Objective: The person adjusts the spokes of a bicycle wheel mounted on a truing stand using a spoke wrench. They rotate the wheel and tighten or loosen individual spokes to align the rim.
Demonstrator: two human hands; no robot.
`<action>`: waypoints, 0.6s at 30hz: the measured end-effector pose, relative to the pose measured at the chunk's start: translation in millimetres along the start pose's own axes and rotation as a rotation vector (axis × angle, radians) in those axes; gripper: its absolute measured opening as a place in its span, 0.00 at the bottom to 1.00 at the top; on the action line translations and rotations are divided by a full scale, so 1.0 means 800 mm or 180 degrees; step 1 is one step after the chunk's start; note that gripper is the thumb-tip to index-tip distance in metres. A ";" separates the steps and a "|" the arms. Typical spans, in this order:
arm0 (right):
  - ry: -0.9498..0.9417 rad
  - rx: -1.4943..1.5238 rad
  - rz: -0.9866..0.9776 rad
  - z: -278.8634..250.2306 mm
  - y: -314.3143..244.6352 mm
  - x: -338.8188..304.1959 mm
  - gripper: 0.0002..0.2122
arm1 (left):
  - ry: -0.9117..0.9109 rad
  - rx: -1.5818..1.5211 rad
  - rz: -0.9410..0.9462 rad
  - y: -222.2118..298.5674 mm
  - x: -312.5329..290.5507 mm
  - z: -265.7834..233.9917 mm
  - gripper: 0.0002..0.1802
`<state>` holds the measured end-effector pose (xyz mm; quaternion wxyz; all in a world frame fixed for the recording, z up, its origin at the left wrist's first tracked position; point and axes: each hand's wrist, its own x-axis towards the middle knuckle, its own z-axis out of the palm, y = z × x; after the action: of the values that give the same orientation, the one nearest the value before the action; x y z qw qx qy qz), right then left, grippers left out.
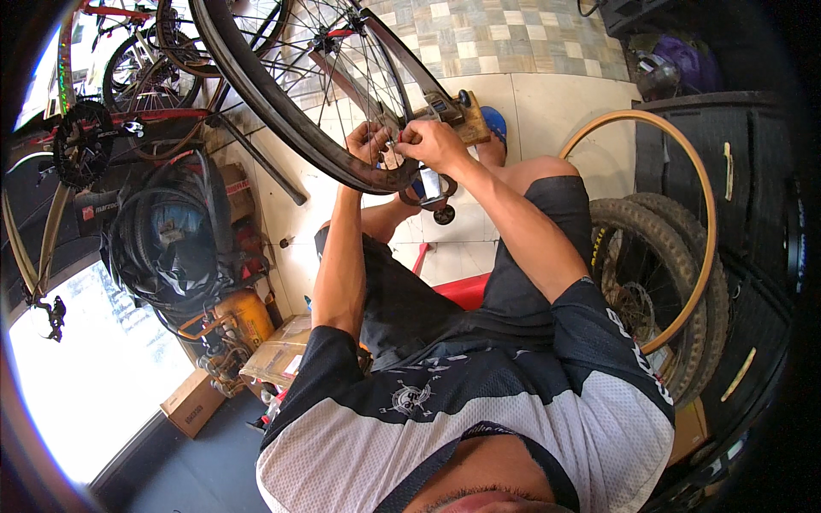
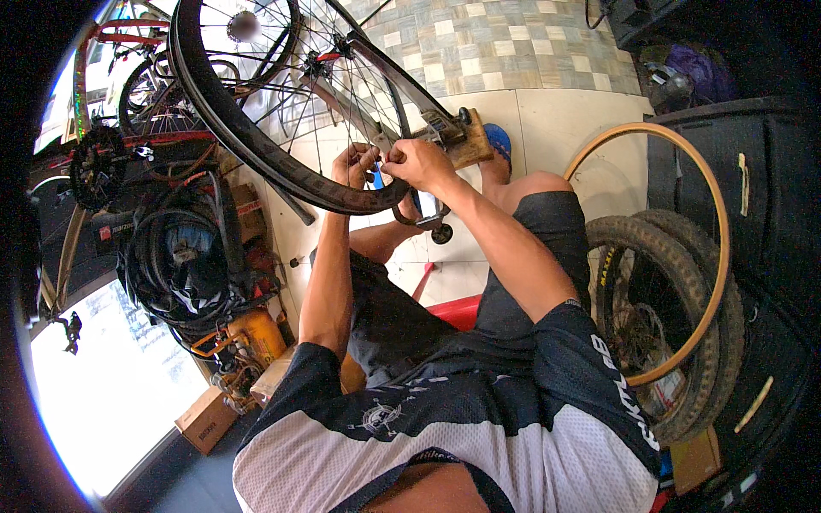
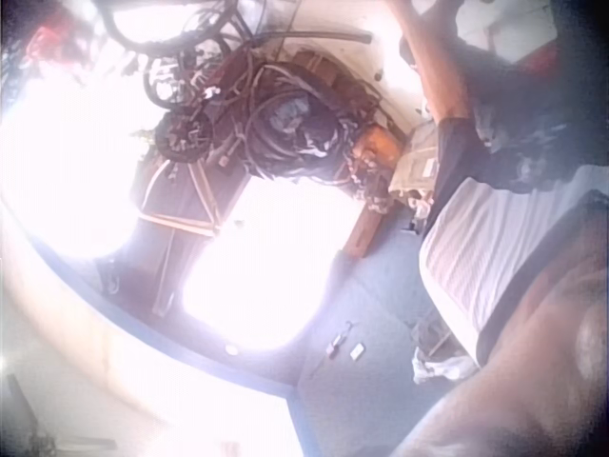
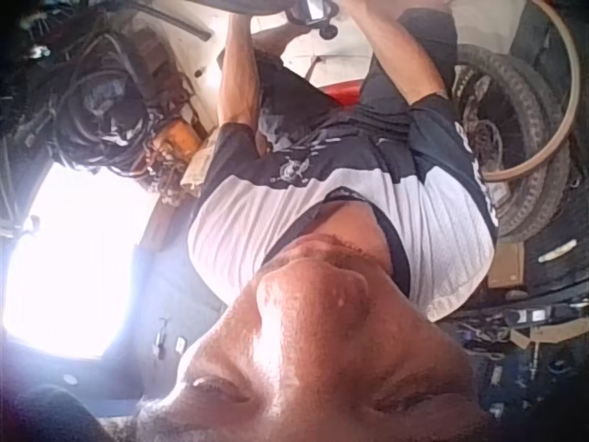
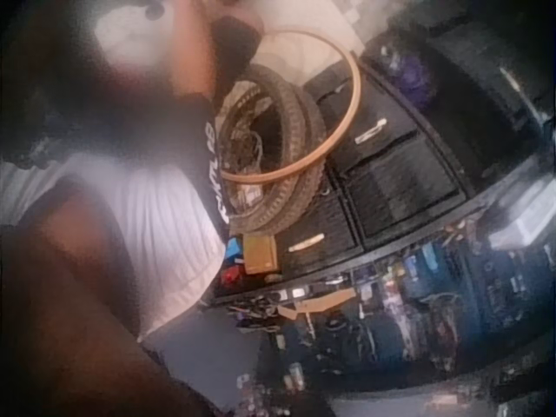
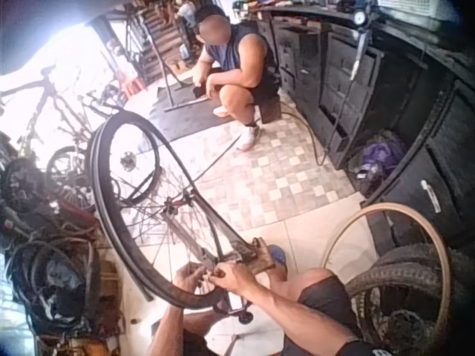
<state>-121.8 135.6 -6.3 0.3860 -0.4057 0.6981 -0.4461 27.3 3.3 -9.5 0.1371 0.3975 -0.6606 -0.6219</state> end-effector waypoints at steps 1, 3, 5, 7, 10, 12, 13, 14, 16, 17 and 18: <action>0.0011 -0.0115 -0.0037 0.002 -0.005 -0.003 0.16 | -0.0050 -0.0006 0.0010 -0.001 0.000 -0.002 0.15; 0.0073 -0.0295 -0.0080 0.005 -0.007 -0.006 0.16 | -0.0286 -0.0482 -0.0410 0.001 -0.002 -0.002 0.16; 0.0145 -0.0395 -0.0119 0.008 -0.012 -0.008 0.15 | -0.0605 -0.0766 -0.0751 -0.001 -0.004 -0.007 0.17; 0.0135 -0.0345 -0.0085 0.004 -0.015 -0.009 0.15 | -0.1007 -0.0859 -0.1012 -0.006 -0.004 -0.020 0.19; 0.0058 -0.0259 -0.0043 0.003 -0.019 -0.008 0.15 | -0.1222 -0.0820 -0.1093 -0.026 0.001 -0.033 0.18; 0.0066 -0.0255 -0.0020 0.002 -0.017 -0.008 0.15 | -0.1218 -0.0876 -0.1088 -0.031 0.005 -0.030 0.17; 0.0063 -0.0238 -0.0025 0.002 -0.016 -0.008 0.15 | -0.1161 -0.0932 -0.1101 -0.035 0.006 -0.027 0.16; 0.0060 -0.0221 -0.0033 0.002 -0.014 -0.007 0.14 | -0.1104 -0.0987 -0.1110 -0.038 0.007 -0.025 0.15; 0.0044 -0.0141 -0.0058 0.002 -0.012 -0.005 0.14 | -0.1061 -0.1044 -0.1081 -0.043 0.007 -0.025 0.15; 0.0040 -0.0085 -0.0061 0.002 -0.009 -0.004 0.15 | -0.1052 -0.1076 -0.1071 -0.041 0.007 -0.022 0.14; 0.0035 -0.0028 -0.0065 0.002 -0.007 -0.004 0.15 | -0.1062 -0.1046 -0.1051 -0.039 0.007 -0.020 0.14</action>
<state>-118.1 136.2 -1.4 0.3759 -0.4120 0.6980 -0.4491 45.7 -9.0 -36.8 -0.0140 0.3643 -0.4907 -0.7914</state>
